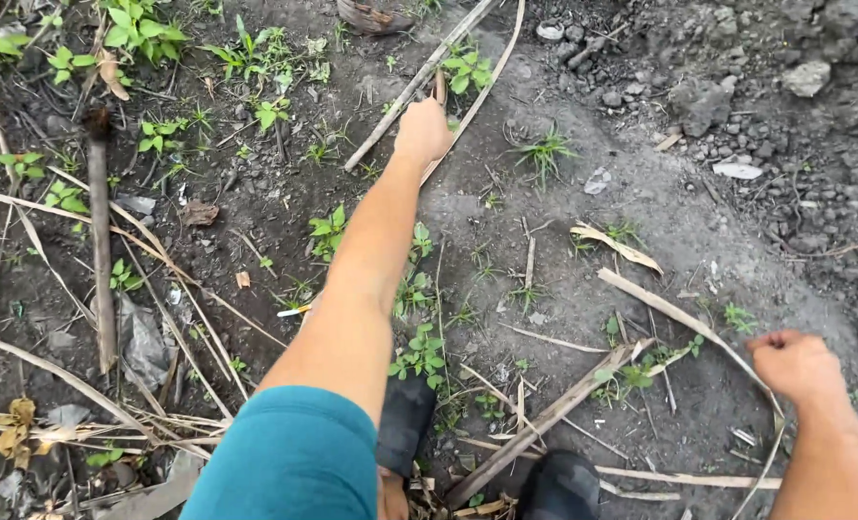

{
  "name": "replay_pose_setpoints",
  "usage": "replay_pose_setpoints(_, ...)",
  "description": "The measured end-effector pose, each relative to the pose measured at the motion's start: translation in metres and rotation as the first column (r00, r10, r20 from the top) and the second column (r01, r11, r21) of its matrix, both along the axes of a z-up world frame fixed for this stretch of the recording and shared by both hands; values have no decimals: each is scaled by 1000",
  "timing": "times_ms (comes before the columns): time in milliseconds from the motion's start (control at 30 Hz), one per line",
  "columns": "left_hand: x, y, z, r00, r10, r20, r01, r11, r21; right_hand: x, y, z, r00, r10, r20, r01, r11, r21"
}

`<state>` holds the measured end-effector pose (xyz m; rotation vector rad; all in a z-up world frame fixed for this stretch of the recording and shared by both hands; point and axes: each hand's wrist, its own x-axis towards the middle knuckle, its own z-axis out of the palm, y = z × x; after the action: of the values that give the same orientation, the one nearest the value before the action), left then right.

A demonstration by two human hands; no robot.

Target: Pulling weeds and clearing debris from a garden bed by hand

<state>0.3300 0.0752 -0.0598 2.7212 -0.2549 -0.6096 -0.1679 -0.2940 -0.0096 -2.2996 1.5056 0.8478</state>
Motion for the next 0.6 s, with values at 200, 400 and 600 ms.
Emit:
replay_pose_setpoints(200,-40,-28,-3,880,-454,140,472,871,-135,26,10,24,998,0,57,-1,1000,18)
replay_pose_setpoints(400,-149,-89,88,626,-722,-295,610,688,-393,25,10,17,990,-78,118,68,994,88)
replay_pose_setpoints(600,-127,-149,42,526,-839,138,826,465,-318,-15,-11,-3,985,-154,76,149,986,72)
